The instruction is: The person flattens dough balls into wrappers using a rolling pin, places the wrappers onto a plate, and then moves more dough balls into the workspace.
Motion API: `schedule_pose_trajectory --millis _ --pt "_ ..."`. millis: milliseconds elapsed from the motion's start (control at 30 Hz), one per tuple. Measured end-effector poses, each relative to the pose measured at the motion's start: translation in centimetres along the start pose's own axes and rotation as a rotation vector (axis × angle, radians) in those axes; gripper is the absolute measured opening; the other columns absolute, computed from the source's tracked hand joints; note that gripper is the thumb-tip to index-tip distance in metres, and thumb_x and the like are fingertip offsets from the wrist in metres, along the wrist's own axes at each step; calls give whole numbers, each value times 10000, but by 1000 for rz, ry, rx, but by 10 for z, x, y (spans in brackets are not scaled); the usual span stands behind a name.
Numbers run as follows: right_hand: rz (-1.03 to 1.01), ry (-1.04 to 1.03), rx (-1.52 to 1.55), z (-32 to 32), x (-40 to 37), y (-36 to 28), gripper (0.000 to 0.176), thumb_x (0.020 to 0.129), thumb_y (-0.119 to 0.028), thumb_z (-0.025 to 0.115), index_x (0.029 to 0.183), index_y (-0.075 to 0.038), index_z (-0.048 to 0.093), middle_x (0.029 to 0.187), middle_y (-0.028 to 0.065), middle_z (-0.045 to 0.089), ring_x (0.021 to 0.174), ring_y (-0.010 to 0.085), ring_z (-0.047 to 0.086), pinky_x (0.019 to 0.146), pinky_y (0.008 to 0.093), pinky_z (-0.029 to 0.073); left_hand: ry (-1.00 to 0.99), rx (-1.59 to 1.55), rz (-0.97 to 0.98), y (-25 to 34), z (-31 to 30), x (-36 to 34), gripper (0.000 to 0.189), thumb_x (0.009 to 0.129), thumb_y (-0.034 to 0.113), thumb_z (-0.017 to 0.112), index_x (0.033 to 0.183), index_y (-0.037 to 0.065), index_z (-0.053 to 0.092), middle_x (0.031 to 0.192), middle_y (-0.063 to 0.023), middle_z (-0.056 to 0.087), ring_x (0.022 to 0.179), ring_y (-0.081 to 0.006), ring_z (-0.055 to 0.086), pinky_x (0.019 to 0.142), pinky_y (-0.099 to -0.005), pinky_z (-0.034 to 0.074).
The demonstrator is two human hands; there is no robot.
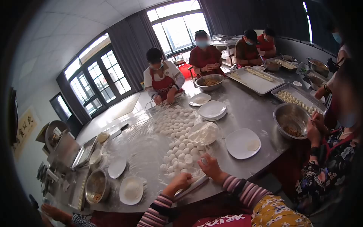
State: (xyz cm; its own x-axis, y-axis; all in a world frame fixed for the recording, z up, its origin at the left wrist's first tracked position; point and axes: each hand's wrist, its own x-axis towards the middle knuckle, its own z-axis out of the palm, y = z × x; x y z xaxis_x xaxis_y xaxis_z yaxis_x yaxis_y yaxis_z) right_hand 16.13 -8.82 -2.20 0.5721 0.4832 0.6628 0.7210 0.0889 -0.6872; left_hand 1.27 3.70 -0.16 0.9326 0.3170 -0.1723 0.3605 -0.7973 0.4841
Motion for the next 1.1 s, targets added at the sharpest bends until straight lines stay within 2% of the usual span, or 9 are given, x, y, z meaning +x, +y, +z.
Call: schedule_pose_trajectory --millis 100,167,400,633,700,733,833,900,1100 --pt "-98 7 -55 -32 -22 -19 266 734 -125 711 899 -77 508 731 172 577 662 399 591 529 432 465 -9 42 120 -8 4 -4 193 786 214 587 818 30 638 813 -205 631 771 -362 608 677 -430 459" --pt "-14 7 11 -43 -28 -31 265 733 -108 708 900 -75 506 733 172 577 663 400 592 531 432 468 20 -191 21 -6 3 -13 175 787 182 584 796 11 619 817 -216 626 773 -358 611 668 -418 455" --pt "-21 5 13 13 18 2 282 749 -154 697 926 -71 494 673 204 574 656 426 583 524 445 463 55 -137 28 7 1 5 194 816 184 562 833 -4 607 834 -237 614 791 -398 593 694 -437 451" --pt "12 5 10 -38 -32 -20 244 756 -160 686 908 -59 524 693 190 566 636 405 582 505 454 450 43 -164 70 -3 6 -7 196 779 186 572 839 1 599 789 -238 595 778 -399 587 685 -447 445" --pt "-361 -30 -354 -34 -28 -9 252 761 -162 677 933 -56 527 723 187 559 628 391 576 502 449 446 10 -243 35 1 5 -14 198 774 179 570 840 -6 591 780 -247 588 774 -402 586 683 -447 442" --pt "-209 22 -97 -25 -12 -17 258 763 -155 669 947 -50 521 758 207 561 635 404 569 510 457 444 26 -201 54 2 5 -13 210 781 185 573 834 -17 582 780 -258 584 768 -410 581 678 -447 439" --pt "-125 24 -119 14 7 8 259 765 -155 667 947 -46 518 776 218 566 648 420 565 527 463 448 177 -126 22 2 10 -2 224 785 192 580 835 -26 584 777 -263 583 760 -415 579 677 -445 440" --pt "-46 44 49 13 17 2 268 763 -158 671 944 -39 512 791 236 566 661 436 560 544 470 454 89 -171 19 11 2 3 227 793 193 574 837 -29 586 777 -266 582 767 -420 578 682 -445 442" --pt "-178 -64 -231 -44 -37 -21 271 743 -122 704 920 -46 513 819 112 528 584 353 588 523 424 468 70 -173 127 -5 8 -5 201 794 164 556 856 -23 596 813 -266 588 796 -398 588 704 -428 444"
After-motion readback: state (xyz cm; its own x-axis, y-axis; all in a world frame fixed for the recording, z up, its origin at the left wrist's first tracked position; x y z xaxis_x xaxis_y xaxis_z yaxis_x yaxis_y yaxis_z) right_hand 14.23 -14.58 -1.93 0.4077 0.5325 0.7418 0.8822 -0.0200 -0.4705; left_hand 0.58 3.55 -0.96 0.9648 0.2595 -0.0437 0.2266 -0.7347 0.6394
